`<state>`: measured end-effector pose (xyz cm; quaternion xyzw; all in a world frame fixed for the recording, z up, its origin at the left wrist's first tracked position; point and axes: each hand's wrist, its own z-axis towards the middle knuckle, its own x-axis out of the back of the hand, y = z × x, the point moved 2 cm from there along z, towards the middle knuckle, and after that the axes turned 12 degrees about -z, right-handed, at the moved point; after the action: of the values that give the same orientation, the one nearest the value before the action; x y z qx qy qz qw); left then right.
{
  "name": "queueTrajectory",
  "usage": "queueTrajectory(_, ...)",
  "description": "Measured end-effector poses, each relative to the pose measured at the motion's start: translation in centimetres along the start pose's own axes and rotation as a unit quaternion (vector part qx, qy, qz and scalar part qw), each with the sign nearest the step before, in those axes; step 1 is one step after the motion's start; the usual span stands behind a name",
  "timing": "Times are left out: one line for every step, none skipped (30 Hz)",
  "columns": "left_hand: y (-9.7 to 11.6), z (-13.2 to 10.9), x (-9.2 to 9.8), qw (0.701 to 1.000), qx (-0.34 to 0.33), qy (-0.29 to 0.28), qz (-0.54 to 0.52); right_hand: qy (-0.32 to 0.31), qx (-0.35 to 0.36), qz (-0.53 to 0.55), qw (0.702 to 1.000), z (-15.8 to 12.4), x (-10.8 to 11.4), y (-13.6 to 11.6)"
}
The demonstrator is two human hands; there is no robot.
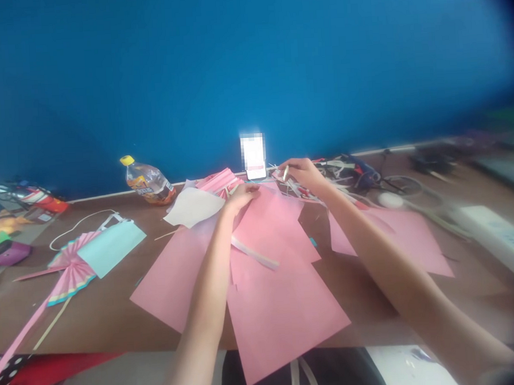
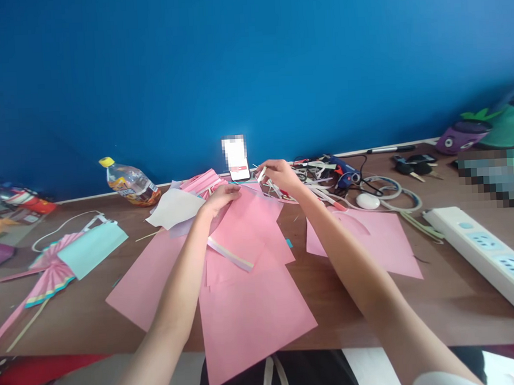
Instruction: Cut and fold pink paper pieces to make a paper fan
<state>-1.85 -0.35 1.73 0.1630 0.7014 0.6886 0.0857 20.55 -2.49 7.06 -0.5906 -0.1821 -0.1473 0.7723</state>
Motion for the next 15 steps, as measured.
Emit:
queueTrajectory(-0.1,0.0,-0.3,1.000,-0.003,0.005,-0.012,-0.006,-0.002,0.016,1.000,0.0,0.0,0.0)
queueTrajectory(-0.2,0.0,-0.6,1.000,-0.006,0.009,-0.022,-0.015,-0.004,0.032,0.999,0.0,0.1,0.1)
queueTrajectory(-0.3,0.1,-0.8,0.999,-0.010,0.012,-0.031,-0.026,-0.008,0.047,0.999,0.0,0.1,0.1)
queueTrajectory(-0.4,0.1,-1.1,0.999,-0.012,0.014,-0.041,-0.034,-0.014,0.061,0.997,0.0,0.1,0.2)
queueTrajectory(-0.5,0.1,-1.2,0.999,-0.013,0.016,-0.049,-0.037,-0.022,0.072,0.996,0.0,0.1,0.3)
queueTrajectory(-0.6,0.1,-1.4,0.998,-0.014,0.017,-0.055,-0.035,-0.030,0.078,0.996,0.1,0.1,0.4)
queueTrajectory(-0.7,0.0,-1.4,0.998,-0.015,0.018,-0.059,-0.031,-0.036,0.079,0.996,0.1,0.0,0.6)
queueTrajectory(-0.7,0.0,-1.5,0.998,-0.014,0.019,-0.061,-0.023,-0.042,0.074,0.996,0.2,-0.1,0.8)
queueTrajectory(-0.8,0.0,-1.5,0.998,-0.014,0.019,-0.064,-0.019,-0.045,0.067,0.997,0.2,-0.3,1.0)
queueTrajectory(-0.7,-0.1,-1.5,0.997,-0.013,0.017,-0.069,-0.020,-0.045,0.059,0.997,0.2,-0.5,1.1)
queueTrajectory(-0.7,-0.1,-1.5,0.997,-0.013,0.013,-0.075,-0.023,-0.042,0.052,0.997,0.1,-0.7,1.2)
queueTrajectory(-0.6,-0.2,-1.5,0.997,-0.012,0.010,-0.081,-0.027,-0.041,0.047,0.998,0.1,-0.9,1.2)
queueTrajectory(-0.5,-0.3,-1.6,0.996,-0.010,0.008,-0.085,-0.032,-0.040,0.043,0.998,0.0,-1.1,1.2)
queueTrajectory(-0.4,-0.4,-1.6,0.996,-0.006,0.009,-0.085,-0.037,-0.042,0.037,0.998,-0.1,-1.3,1.0)
queueTrajectory(-0.3,-0.5,-1.6,0.997,-0.004,0.016,-0.082,-0.044,-0.046,0.029,0.998,-0.2,-1.5,0.9)
